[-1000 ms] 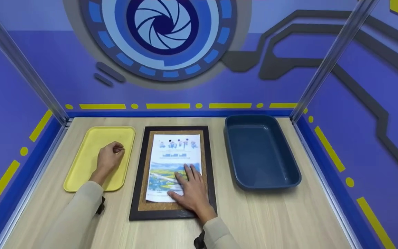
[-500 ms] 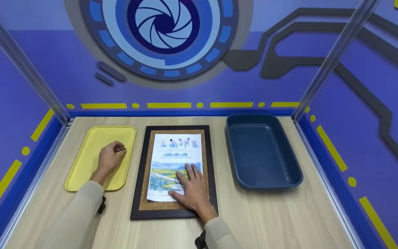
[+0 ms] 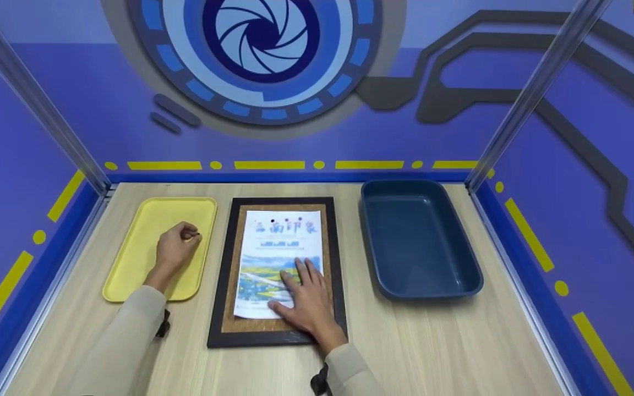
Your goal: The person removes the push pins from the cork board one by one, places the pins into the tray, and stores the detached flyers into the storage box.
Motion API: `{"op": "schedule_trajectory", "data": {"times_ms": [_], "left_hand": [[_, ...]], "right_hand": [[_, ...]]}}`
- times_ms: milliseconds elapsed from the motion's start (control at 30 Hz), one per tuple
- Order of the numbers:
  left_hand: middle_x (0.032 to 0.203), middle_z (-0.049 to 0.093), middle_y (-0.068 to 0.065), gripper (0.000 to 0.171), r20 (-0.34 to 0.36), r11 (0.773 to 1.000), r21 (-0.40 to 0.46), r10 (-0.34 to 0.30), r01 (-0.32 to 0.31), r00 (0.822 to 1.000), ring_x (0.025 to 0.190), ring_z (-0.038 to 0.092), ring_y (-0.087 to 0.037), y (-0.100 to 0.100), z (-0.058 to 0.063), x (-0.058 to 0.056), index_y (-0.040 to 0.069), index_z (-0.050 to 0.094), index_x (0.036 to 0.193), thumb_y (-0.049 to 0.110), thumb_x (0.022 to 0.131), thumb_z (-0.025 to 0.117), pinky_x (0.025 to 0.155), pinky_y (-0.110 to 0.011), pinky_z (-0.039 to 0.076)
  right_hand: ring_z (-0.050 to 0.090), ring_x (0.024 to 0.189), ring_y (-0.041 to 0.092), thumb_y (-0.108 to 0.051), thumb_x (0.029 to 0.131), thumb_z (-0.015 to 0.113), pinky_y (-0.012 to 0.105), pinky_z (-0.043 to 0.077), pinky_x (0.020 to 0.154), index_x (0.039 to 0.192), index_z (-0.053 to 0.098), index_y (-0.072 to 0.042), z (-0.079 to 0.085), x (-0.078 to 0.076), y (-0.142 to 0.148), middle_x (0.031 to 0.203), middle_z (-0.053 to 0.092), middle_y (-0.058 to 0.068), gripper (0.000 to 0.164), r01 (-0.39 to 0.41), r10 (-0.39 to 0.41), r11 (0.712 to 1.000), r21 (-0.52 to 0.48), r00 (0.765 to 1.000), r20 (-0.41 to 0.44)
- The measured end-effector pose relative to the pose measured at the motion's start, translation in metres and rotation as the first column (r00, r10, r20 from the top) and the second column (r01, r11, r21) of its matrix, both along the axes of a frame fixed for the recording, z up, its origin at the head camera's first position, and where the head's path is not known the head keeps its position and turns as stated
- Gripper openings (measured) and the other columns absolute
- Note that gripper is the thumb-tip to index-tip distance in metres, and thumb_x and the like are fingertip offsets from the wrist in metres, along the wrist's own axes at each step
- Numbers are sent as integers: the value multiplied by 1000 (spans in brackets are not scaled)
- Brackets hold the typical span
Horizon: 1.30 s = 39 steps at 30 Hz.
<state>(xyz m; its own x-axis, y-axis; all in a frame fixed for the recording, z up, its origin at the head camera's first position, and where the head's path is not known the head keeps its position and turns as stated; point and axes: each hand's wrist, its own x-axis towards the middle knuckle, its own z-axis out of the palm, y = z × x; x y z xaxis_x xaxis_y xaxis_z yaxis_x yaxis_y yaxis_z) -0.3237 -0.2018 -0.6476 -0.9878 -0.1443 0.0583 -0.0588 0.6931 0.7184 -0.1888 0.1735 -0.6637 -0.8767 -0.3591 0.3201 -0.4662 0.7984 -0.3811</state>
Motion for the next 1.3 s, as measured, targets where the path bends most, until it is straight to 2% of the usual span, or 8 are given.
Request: {"op": "schedule_trajectory", "data": {"times_ms": [433, 533, 767, 933, 1033, 1100, 1200, 1300], "left_hand": [[110, 73, -10, 21, -52, 1000, 12, -6, 7, 999, 104, 67, -28, 8, 2, 2, 5, 72, 115, 17, 98, 77, 95, -46, 52], [112, 72, -11, 23, -40, 1000, 20, -16, 17, 999, 106, 66, -29, 8, 3, 3, 5, 71, 117, 18, 99, 76, 96, -47, 52], [120, 69, -13, 34, -4, 995, 60, -85, 85, 996, 114, 63, -31, 2, 8, 1, 2, 67, 128, 22, 101, 72, 102, -48, 49], [118, 68, -14, 34, -14, 996, 68, -57, 58, 998, 110, 65, -30, -2, 12, 1, 1, 67, 130, 23, 104, 68, 98, -47, 51], [115, 68, -12, 32, -40, 996, 80, -25, 28, 999, 106, 66, -27, 7, 18, -1, 2, 67, 128, 23, 104, 69, 94, -45, 53], [113, 67, -12, 31, -79, 995, 88, -32, 39, 996, 104, 66, -27, 18, 25, -4, 2, 68, 126, 22, 103, 70, 94, -44, 53], [114, 67, -12, 31, -116, 991, 92, -84, 94, 990, 106, 65, -29, 38, 36, -9, 1, 68, 126, 21, 102, 72, 96, -45, 52], [118, 65, -14, 35, -118, 981, 94, -161, 172, 980, 110, 62, -30, 59, 46, -11, 0, 67, 128, 22, 102, 73, 97, -47, 51]], "right_hand": [[33, 152, 47, -68, 89, 71, 74, 37, 109, 149, 64, -20, 1, 0, 6, 165, 42, 19, 77, 15, -14, 1000, 13, 1000, -21], [33, 152, 47, -69, 90, 70, 75, 38, 108, 149, 63, -21, 1, 0, 7, 165, 41, 18, 77, 16, -16, 1000, 15, 1000, -17], [32, 154, 46, -68, 89, 71, 76, 35, 111, 151, 62, -22, 4, -1, 6, 166, 40, 17, 77, 19, -19, 1000, 6, 1000, -8], [32, 154, 46, -69, 90, 69, 74, 34, 112, 151, 61, -22, 0, -1, -1, 167, 39, 17, 78, -1, 1, 1000, 13, 1000, 0], [33, 153, 47, -69, 90, 69, 74, 35, 111, 150, 62, -21, -1, -1, -3, 166, 40, 18, 77, -7, 7, 1000, 16, 1000, -15], [34, 152, 47, -68, 90, 69, 74, 36, 111, 150, 63, -20, -1, 0, -2, 165, 41, 18, 77, -5, 5, 1000, 18, 1000, -21], [34, 152, 47, -68, 91, 69, 73, 36, 112, 149, 63, -20, -1, -1, -1, 165, 41, 19, 76, -3, 3, 1000, 20, 1000, -24], [33, 153, 47, -68, 91, 69, 73, 35, 113, 149, 63, -20, -1, 0, 1, 165, 41, 18, 76, 2, -2, 1000, 19, 1000, -19]]}}
